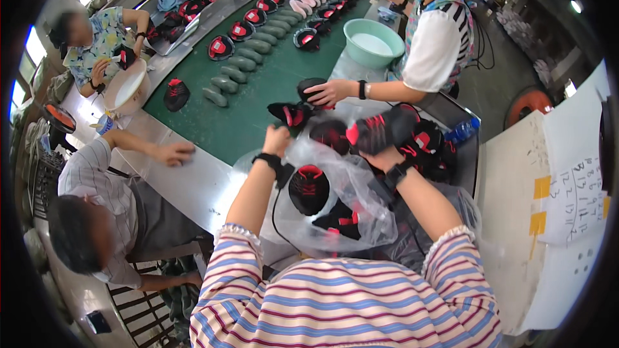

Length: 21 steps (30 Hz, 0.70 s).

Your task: The person retrieves a large sack containing black and red shoes and unpacks them onto a metal table. They then pick up pairs of shoes, inspect them, and place them into a clear plastic bag. The person repeats this process, handling multiple pairs of shoes and organizing them within the bag.

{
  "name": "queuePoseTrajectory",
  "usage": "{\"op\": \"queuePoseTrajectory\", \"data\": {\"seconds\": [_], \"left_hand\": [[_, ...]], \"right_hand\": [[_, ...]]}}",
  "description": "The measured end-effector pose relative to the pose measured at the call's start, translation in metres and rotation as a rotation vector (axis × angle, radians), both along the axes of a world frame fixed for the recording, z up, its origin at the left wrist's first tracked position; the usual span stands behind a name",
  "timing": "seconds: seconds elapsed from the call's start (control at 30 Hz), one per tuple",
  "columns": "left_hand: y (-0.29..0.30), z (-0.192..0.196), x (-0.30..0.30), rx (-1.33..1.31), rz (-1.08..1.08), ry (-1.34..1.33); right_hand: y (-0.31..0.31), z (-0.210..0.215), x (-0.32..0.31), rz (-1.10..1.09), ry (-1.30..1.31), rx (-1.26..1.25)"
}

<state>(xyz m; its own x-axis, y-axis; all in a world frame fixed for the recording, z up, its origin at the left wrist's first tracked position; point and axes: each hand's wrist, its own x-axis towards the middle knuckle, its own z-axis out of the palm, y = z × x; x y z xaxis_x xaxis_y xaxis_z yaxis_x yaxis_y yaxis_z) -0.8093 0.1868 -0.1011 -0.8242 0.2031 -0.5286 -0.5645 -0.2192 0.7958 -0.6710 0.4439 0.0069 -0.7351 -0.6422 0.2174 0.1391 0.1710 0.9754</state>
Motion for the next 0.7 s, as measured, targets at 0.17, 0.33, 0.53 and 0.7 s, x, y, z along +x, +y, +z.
{"op": "queuePoseTrajectory", "data": {"seconds": [0.17, 0.33, 0.53, 0.7], "left_hand": [[-0.001, 0.098, 0.076, 0.252, -0.514, 0.516], [-0.011, 0.115, 0.098, 0.558, -0.343, 0.067], [-0.091, 0.091, 0.044, 0.372, 0.115, 0.056], [-0.166, 0.053, -0.042, -0.009, 0.387, 0.164]], "right_hand": [[-0.042, 0.052, 0.027, 0.271, -1.364, -2.177], [-0.068, -0.01, 0.022, -0.274, -1.905, -3.097], [-0.094, 0.012, 0.048, -0.528, -1.801, -2.632], [-0.124, 0.064, 0.08, -0.07, -1.799, -2.016]]}}
